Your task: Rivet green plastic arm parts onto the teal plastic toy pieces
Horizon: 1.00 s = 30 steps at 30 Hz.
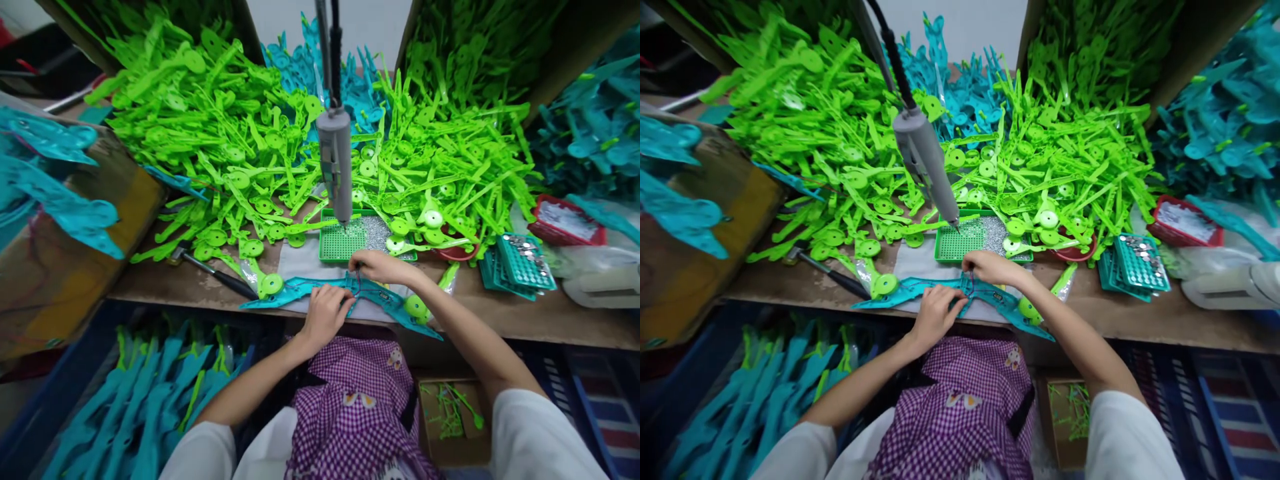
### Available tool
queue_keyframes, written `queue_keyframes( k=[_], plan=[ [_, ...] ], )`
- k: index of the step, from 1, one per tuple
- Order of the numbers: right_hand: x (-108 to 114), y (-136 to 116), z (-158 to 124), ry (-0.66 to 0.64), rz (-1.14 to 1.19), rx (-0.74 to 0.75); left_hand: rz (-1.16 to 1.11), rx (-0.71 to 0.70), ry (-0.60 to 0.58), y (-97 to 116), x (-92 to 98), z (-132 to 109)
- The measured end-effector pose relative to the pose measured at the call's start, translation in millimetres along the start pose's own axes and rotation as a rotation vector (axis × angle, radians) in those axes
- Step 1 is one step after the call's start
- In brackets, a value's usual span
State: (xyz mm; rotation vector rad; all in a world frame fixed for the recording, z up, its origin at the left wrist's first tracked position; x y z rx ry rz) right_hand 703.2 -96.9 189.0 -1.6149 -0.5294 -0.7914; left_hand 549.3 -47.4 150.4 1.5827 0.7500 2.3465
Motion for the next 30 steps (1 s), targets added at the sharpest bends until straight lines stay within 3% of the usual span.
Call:
queue_keyframes(
  k=[2, 5, 8, 10, 14, 16, 17, 21, 23, 25, 27, 30],
  plan=[
    [-4, -9, 8, -0.037, -0.017, 0.049, 0.069, -0.046, 0.007, 1, -3.5, -3],
    [-18, -26, 26, -0.213, -0.090, 0.133, 0.213, -0.166, 0.018, 4, -8.7, -7],
    [-32, -32, 46, -0.426, -0.093, 0.099, 0.312, -0.319, 0.031, 8, -9.6, -7],
    [-35, -30, 56, -0.501, -0.062, 0.077, 0.364, -0.432, 0.019, 13, -7.8, -4],
    [-29, -25, 59, -0.528, 0.002, 0.094, 0.417, -0.559, -0.174, 21, -6.3, 9],
    [-18, -26, 50, -0.409, 0.051, 0.113, 0.371, -0.515, -0.294, 20, -5.6, 18],
    [-11, -27, 42, -0.285, 0.062, 0.111, 0.321, -0.461, -0.342, 18, -5.1, 23],
    [4, -33, -15, 0.358, -0.005, 0.003, -0.021, -0.111, -0.468, -1, -7.1, 50],
    [-14, -36, -46, 0.491, -0.045, -0.045, -0.219, 0.078, -0.528, -14, -12.4, 61],
    [-44, -38, -65, 0.542, -0.180, -0.066, -0.417, 0.269, -0.584, -24, -19.7, 66],
    [-73, -39, -71, 0.600, -0.312, -0.088, -0.585, 0.439, -0.608, -31, -26.9, 66],
    [-97, -36, -66, 0.711, -0.337, -0.158, -0.700, 0.559, -0.580, -36, -32.4, 62]
  ],
)
Point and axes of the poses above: each hand's wrist, its own z-axis towards the middle knuckle, its own x-axis out of the back of the hand, y = z × x, the point moved 4 cm from there along z, towards the middle knuckle, and after that the axes turned 8 degrees about y, right-handed, at the moved point
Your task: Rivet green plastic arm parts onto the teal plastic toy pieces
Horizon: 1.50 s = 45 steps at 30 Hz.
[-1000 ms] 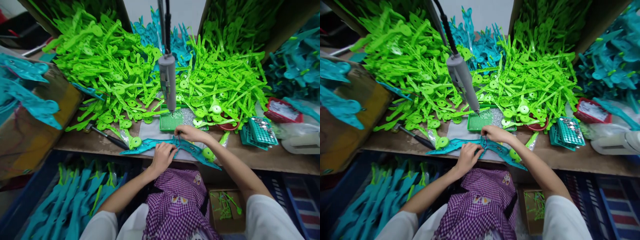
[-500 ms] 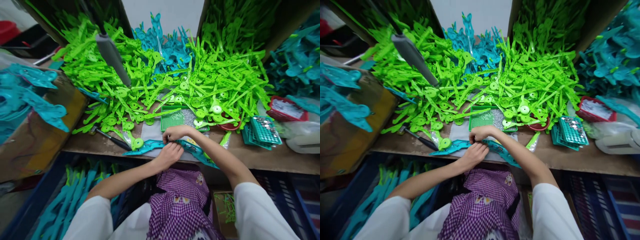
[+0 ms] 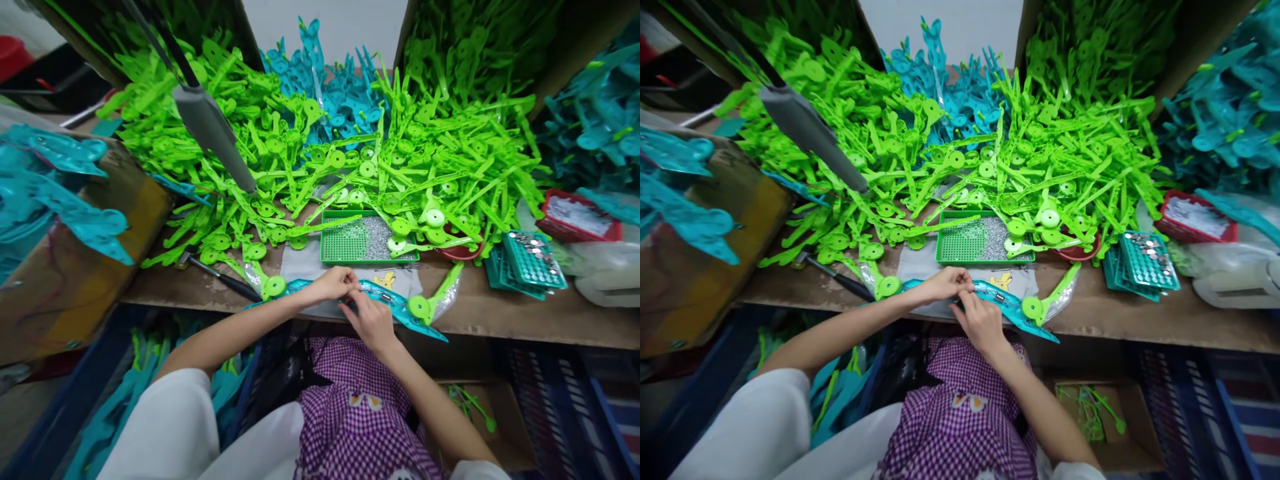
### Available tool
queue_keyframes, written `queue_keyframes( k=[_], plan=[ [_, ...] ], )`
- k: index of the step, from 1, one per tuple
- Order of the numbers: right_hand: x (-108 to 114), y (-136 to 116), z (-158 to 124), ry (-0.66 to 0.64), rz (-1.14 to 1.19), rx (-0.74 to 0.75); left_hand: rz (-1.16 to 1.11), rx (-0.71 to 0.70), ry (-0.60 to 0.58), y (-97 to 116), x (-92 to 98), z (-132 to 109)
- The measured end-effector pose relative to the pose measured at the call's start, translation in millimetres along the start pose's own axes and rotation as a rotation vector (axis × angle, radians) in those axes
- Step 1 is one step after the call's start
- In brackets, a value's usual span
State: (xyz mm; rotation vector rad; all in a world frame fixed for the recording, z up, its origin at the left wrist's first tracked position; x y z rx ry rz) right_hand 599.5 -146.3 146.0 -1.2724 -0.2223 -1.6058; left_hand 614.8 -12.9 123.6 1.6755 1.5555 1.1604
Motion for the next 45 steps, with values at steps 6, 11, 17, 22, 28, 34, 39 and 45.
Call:
queue_keyframes(
  k=[6, 11, 17, 22, 28, 34, 39, 45],
  plan=[
    [20, 17, -5, 0.038, 0.138, -0.161, 0.108, -0.062, 0.010, 3, 4.4, -11],
    [31, 44, 6, -0.023, 0.242, -0.225, 0.525, -0.489, 0.255, 11, -0.3, -42],
    [16, 57, 40, -0.206, 0.241, -0.086, 0.607, -0.660, 0.472, -8, -23.7, -65],
    [17, 57, 43, -0.221, 0.104, 0.094, 0.560, -0.587, 0.586, -10, -27.4, -65],
    [11, 59, 41, -0.205, 0.080, 0.138, 0.571, -0.561, 0.629, -12, -36.6, -68],
    [18, 60, 39, -0.301, 0.060, 0.176, 0.438, -0.438, 0.690, -14, -35.3, -63],
    [22, 53, 43, -0.306, -0.025, 0.276, 0.378, -0.452, 0.669, -11, -34.0, -64],
    [26, 43, 45, -0.399, -0.237, 0.455, 0.346, -0.489, 0.723, -12, -34.3, -66]
  ],
)
Point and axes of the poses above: each hand's wrist, its own z-axis towards the middle knuckle, its own x-axis out of the back of the hand, y = z × x, the point moved 4 cm from there along z, towards the middle knuckle, and after that the axes turned 8 degrees about y, right-handed, at the moved point
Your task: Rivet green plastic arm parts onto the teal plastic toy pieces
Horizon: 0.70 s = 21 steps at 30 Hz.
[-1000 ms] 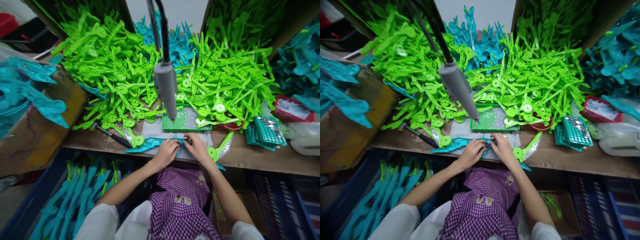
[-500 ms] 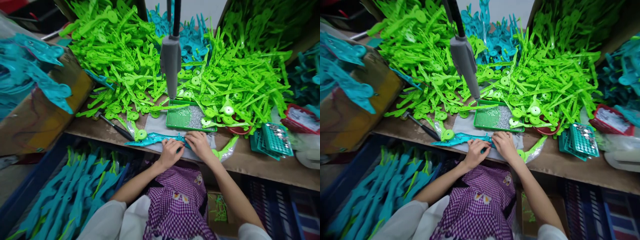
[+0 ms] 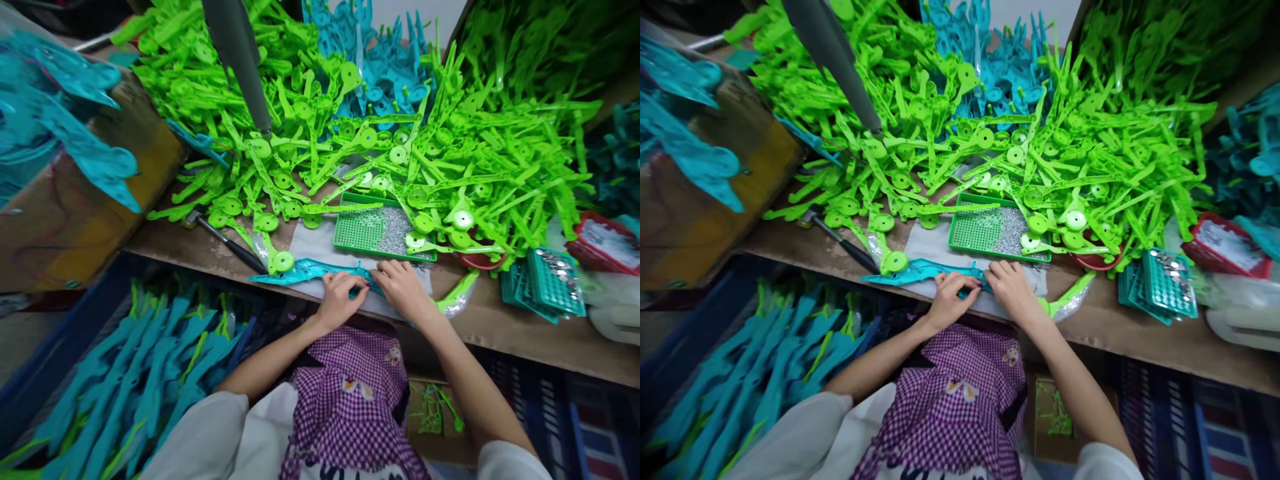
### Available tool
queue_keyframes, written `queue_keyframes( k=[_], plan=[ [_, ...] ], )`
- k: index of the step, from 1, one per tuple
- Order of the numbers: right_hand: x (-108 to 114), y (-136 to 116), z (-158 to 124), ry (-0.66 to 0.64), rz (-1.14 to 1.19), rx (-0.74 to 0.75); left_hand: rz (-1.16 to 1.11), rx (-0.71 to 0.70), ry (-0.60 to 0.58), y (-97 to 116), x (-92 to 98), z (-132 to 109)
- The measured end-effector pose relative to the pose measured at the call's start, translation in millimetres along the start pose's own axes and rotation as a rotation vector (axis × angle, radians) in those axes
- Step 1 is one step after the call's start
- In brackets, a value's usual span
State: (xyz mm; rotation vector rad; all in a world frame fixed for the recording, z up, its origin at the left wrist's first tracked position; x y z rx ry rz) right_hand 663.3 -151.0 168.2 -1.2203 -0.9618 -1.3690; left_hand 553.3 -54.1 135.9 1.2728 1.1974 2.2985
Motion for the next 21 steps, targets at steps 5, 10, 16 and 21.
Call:
queue_keyframes(
  k=[5, 10, 16, 21],
  plan=[
    [3, 1, -10, -0.027, 0.012, 0.014, -0.019, -0.006, 0.016, 0, -0.4, 0],
    [4, -1, -15, -0.017, 0.000, 0.019, -0.046, -0.022, 0.045, -1, 1.0, 0],
    [4, -2, -18, 0.201, 0.022, -0.007, -0.010, -0.057, 0.052, -5, -1.0, -5],
    [-11, 1, -19, 0.282, 0.086, -0.006, 0.024, -0.102, 0.033, -9, -3.5, -6]
  ],
)
Point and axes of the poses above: each hand's wrist, its own z-axis towards the middle knuckle, its own x-axis out of the back of the hand, y = z × x, the point moved 4 cm from there along z, towards the middle knuckle, and after that the axes turned 8 degrees about y, right-handed, at the moved point
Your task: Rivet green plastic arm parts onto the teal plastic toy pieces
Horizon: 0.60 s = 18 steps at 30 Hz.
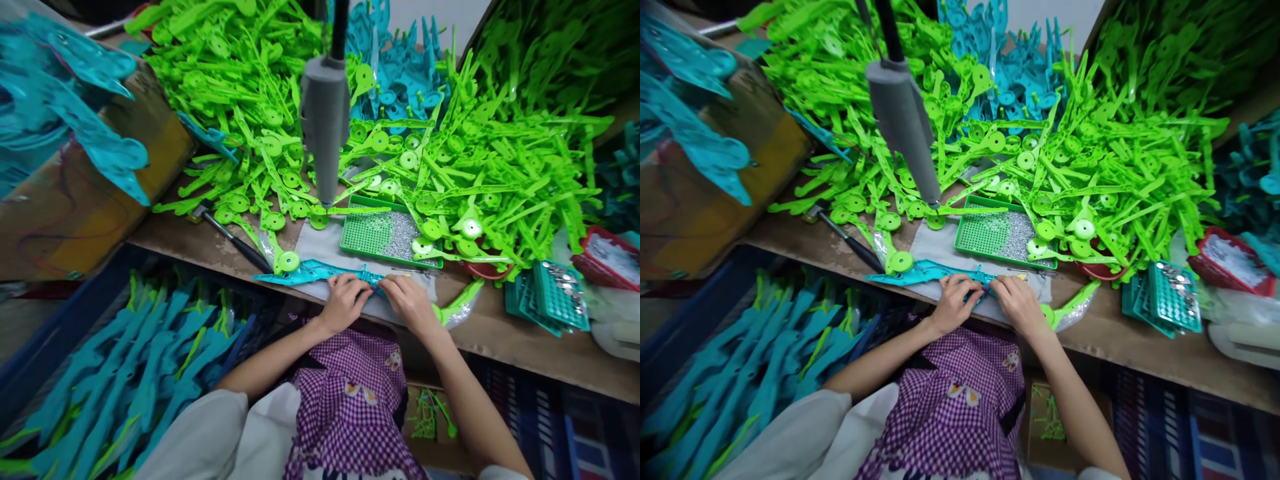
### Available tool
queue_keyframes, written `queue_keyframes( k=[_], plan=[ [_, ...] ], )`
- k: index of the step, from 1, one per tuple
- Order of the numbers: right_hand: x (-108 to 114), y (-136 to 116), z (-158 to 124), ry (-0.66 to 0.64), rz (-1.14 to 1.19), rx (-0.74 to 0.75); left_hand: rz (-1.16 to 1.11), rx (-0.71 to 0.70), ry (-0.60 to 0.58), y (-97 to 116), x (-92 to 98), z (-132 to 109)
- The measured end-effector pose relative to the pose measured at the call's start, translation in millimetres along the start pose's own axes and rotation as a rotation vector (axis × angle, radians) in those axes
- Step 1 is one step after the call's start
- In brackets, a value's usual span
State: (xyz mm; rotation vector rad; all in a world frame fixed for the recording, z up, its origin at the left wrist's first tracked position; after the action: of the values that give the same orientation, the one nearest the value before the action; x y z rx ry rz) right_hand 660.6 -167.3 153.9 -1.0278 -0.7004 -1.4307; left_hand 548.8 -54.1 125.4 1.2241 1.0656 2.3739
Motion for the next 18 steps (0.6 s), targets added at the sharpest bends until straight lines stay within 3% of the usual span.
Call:
queue_keyframes(
  k=[5, 10, 14, 18],
  plan=[
    [-1, 2, -6, -0.069, -0.054, 0.109, 0.015, 0.012, -0.016, -1, -1.6, 0],
    [18, -12, -5, -0.136, -0.138, 0.194, 0.018, 0.016, -0.016, 0, -2.1, 1],
    [26, -14, 6, -0.135, 0.015, 0.033, 0.011, 0.029, -0.043, 0, -1.3, 2],
    [14, -3, 15, -0.122, 0.168, -0.067, 0.007, 0.040, -0.062, 0, -1.0, 2]
  ],
)
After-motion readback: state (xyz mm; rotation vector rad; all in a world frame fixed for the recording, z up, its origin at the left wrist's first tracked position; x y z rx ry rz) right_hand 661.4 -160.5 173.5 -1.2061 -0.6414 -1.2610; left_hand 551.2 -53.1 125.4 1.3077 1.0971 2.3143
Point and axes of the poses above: each hand's wrist, its own z-axis towards the middle knuckle, its own x-axis out of the back of the hand, y = z × x, the point moved 4 cm from there along z, towards the middle knuckle, and after that the axes turned 8 degrees about y, right-handed, at the moved point
